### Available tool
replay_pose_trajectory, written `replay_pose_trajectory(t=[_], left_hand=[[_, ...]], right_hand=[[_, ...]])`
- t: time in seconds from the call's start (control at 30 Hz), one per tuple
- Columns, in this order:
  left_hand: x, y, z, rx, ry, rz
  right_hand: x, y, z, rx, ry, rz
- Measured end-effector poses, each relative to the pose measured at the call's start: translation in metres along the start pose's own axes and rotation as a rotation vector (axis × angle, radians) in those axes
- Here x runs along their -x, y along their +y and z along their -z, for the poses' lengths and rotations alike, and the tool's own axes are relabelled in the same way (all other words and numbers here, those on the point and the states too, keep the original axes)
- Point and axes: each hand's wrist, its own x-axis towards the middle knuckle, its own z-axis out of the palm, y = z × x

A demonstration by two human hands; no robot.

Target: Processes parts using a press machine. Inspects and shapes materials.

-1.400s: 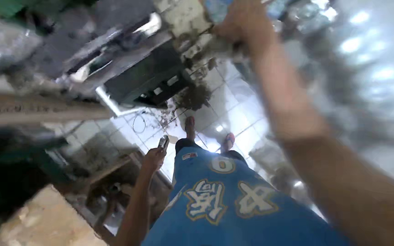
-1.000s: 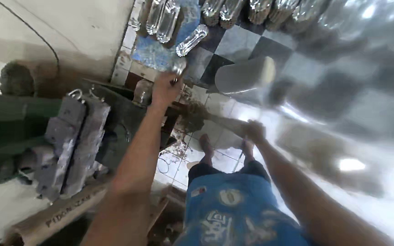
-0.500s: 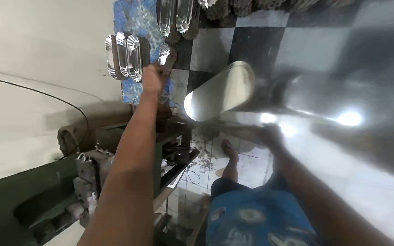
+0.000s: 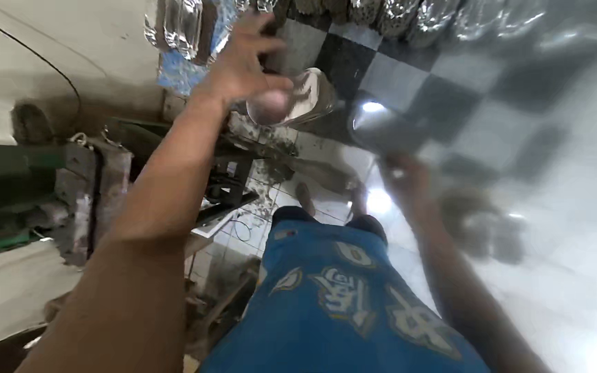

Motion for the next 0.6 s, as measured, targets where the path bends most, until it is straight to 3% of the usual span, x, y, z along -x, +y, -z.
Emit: replay_pose_trajectory(t=[0.03, 0.1, 0.17, 0.23, 0.37, 0.5, 0.6], left_hand=[[0.008, 0.021, -0.006, -0.078, -0.081, -0.048], [0.022, 0.029, -0.038, -0.14, -0.13, -0.097], [0.031, 0.005, -0.071, -0.091, -0.045, -0.144], [0.032, -0.023, -0.076, -0.018, 0.026, -0.244], [0.034, -0.046, -0.052, 0.274, -0.137, -0.151], [0.028, -0.061, -0.053, 0.585, -0.096, -0.115], [0.028, -0.07, -0.061, 0.622, -0.065, -0.139]], right_hand=[[-0.023, -0.003, 0.006, 0.119, 0.044, 0.052], [-0.061, -0.008, 0.009, 0.373, -0.12, -0.049], [-0.079, -0.005, -0.003, 0.526, -0.306, -0.166], [-0.082, 0.001, -0.016, 0.572, -0.399, -0.227], [-0.067, 0.01, -0.037, 0.629, -0.371, -0.249], [-0.067, 0.008, -0.041, 0.696, -0.346, -0.245], [-0.059, -0.006, -0.036, 0.681, -0.355, -0.239]])
